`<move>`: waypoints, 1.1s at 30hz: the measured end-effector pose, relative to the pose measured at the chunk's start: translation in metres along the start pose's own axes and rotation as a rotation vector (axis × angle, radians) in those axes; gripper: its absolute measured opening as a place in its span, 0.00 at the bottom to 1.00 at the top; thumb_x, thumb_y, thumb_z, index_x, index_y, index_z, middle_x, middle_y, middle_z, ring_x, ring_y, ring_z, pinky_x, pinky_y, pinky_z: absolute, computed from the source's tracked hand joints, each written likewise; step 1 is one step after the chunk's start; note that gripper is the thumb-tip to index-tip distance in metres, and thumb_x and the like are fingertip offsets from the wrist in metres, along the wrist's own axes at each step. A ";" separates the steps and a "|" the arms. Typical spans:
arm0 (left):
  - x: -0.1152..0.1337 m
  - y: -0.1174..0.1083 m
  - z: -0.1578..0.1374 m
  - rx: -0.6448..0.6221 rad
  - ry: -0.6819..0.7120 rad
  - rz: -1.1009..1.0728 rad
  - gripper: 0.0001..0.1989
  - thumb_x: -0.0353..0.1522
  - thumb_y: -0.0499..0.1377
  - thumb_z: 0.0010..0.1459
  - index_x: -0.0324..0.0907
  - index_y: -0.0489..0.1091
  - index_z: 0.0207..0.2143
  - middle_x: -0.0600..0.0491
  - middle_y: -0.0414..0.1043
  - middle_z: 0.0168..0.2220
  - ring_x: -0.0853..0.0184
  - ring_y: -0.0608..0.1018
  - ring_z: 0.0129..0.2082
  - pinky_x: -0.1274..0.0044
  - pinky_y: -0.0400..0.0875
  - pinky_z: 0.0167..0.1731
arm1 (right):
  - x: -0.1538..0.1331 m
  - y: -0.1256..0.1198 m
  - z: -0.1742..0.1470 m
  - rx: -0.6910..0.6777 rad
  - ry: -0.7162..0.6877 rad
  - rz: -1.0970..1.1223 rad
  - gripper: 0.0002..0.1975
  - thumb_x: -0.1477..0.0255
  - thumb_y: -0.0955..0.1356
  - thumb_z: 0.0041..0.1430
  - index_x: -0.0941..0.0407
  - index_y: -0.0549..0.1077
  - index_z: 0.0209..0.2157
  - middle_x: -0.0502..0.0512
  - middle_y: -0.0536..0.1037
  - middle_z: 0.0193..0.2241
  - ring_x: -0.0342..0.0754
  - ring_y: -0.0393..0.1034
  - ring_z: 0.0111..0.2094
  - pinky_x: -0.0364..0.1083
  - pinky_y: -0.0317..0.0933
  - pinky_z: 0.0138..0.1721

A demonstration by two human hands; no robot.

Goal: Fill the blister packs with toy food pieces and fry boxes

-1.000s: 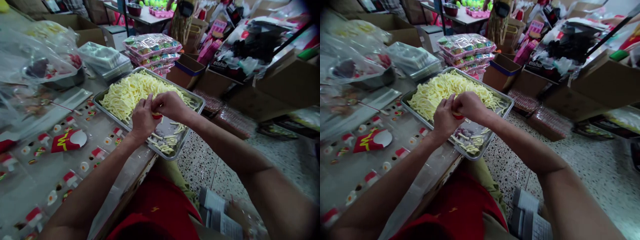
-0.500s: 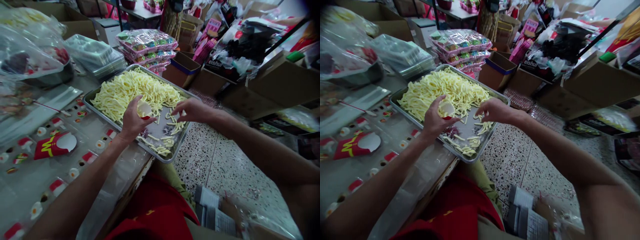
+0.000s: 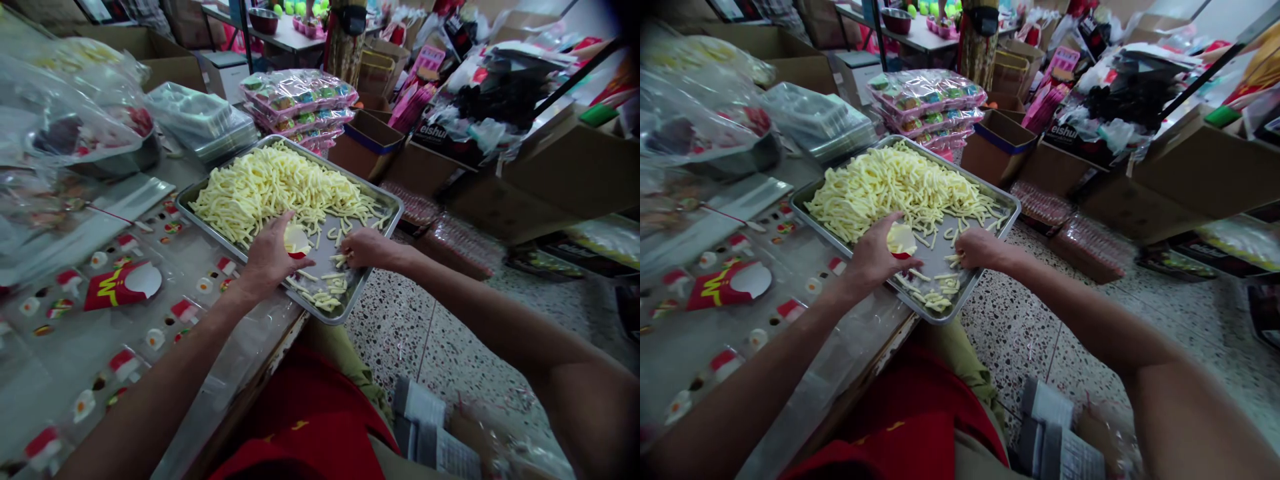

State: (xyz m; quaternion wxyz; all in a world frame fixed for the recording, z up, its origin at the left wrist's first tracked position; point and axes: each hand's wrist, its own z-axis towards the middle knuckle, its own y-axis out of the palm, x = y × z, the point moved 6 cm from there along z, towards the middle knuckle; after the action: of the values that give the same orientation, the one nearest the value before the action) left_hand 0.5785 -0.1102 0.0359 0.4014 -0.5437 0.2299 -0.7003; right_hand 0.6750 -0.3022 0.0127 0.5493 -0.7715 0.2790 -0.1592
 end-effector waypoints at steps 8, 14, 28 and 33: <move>0.004 0.025 0.004 -0.185 -0.017 0.181 0.57 0.43 0.79 0.33 0.39 0.62 0.64 0.38 0.72 0.57 0.47 0.77 0.52 0.64 0.73 0.49 | -0.042 -0.058 0.011 0.399 -0.052 0.193 0.07 0.77 0.70 0.50 0.54 0.81 0.31 0.52 0.79 0.30 0.46 0.70 0.31 0.46 0.58 0.34; -0.003 0.015 -0.005 -0.057 -0.111 0.180 0.44 0.36 0.74 0.41 0.41 0.66 0.61 0.42 0.75 0.51 0.50 0.78 0.49 0.67 0.72 0.48 | -0.101 -0.051 0.032 0.250 -0.260 0.167 0.11 0.83 0.66 0.53 0.57 0.80 0.31 0.60 0.80 0.34 0.50 0.72 0.35 0.48 0.60 0.36; -0.101 -0.143 -0.183 0.497 -0.396 0.161 0.33 0.38 0.66 0.56 0.43 0.63 0.62 0.43 0.73 0.54 0.53 0.73 0.55 0.62 0.68 0.57 | -0.344 -0.070 0.074 0.462 -0.812 0.865 0.10 0.78 0.69 0.50 0.50 0.67 0.32 0.52 0.74 0.30 0.49 0.68 0.29 0.48 0.63 0.30; -0.136 -0.223 -0.295 0.786 -0.604 0.159 0.47 0.42 0.72 0.49 0.46 0.55 0.67 0.41 0.67 0.61 0.52 0.70 0.61 0.61 0.67 0.59 | -0.442 -0.070 0.071 0.436 -0.952 0.898 0.06 0.69 0.70 0.62 0.51 0.78 0.40 0.57 0.74 0.40 0.49 0.71 0.36 0.48 0.67 0.32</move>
State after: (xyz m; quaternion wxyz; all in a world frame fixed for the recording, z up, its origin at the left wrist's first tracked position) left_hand 0.2412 0.0941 0.0367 0.6766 -0.5107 -0.1370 -0.5125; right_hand 0.3818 0.0361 0.0806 0.7674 -0.4391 0.2616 0.3872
